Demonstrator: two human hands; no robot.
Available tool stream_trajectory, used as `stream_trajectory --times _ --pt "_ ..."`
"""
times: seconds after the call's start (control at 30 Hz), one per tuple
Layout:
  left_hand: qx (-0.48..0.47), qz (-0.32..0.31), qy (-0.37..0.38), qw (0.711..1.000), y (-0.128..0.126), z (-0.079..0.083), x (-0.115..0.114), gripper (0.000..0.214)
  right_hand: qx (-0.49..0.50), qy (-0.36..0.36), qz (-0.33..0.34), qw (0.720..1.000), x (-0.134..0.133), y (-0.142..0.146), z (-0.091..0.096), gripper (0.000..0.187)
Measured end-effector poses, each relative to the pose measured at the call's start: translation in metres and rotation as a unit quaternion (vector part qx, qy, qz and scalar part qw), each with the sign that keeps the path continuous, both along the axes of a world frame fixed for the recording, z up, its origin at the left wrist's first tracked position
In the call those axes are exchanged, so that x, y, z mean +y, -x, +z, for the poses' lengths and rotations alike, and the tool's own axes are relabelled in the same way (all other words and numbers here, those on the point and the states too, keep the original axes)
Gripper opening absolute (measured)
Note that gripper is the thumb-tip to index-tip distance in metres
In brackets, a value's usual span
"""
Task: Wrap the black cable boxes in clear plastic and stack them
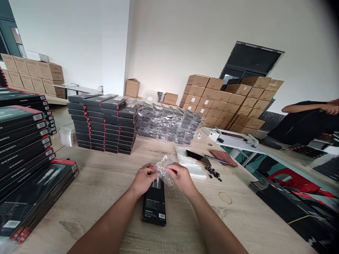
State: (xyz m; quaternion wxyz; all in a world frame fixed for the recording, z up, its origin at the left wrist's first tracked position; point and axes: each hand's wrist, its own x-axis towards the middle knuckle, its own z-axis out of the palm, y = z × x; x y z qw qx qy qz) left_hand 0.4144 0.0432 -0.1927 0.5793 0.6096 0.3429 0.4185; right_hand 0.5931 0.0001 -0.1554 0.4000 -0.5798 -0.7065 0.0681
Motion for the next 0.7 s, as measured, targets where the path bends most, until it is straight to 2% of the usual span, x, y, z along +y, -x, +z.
stream_trajectory --times 0.1,0.17,0.23,0.3,0.33,0.37,0.43,0.53,0.63,0.7 --pt "0.033 -0.004 0.002 0.999 0.007 0.001 0.005 0.014 0.133 -0.009 -0.093 0.987 0.001 -0.012 -0.010 0.030" --pt "0.070 0.019 -0.029 0.997 0.020 0.010 0.011 0.011 0.153 0.007 -0.114 0.982 -0.001 -0.022 -0.013 0.031" --pt "0.076 0.086 -0.067 0.991 0.035 0.023 0.018 0.014 0.124 0.058 -0.074 0.988 -0.005 -0.026 -0.015 0.030" --pt "0.035 0.159 -0.092 0.982 0.047 0.038 0.021 0.016 0.094 0.114 -0.018 0.989 -0.008 -0.025 -0.018 0.030" --pt "0.009 0.175 -0.100 0.979 0.050 0.043 0.020 0.016 0.092 0.132 0.000 0.987 -0.009 -0.024 -0.019 0.030" --pt "-0.009 0.172 -0.106 0.979 0.050 0.047 0.018 0.017 0.099 0.140 0.008 0.985 -0.010 -0.022 -0.020 0.030" --pt "-0.010 0.117 -0.109 0.987 0.042 0.046 0.009 0.015 0.126 0.138 0.004 0.982 -0.010 -0.020 -0.021 0.033" --pt "0.043 0.022 -0.097 0.994 0.021 0.031 -0.006 0.014 0.141 0.108 -0.026 0.984 -0.010 -0.017 -0.015 0.035" --pt "0.070 -0.024 -0.084 0.994 0.005 0.016 -0.014 0.021 0.074 0.049 -0.045 0.995 -0.013 -0.009 -0.008 0.030" --pt "0.078 -0.041 -0.079 0.993 0.001 0.011 -0.015 0.021 0.004 0.022 -0.028 0.999 -0.016 0.000 -0.004 0.027"
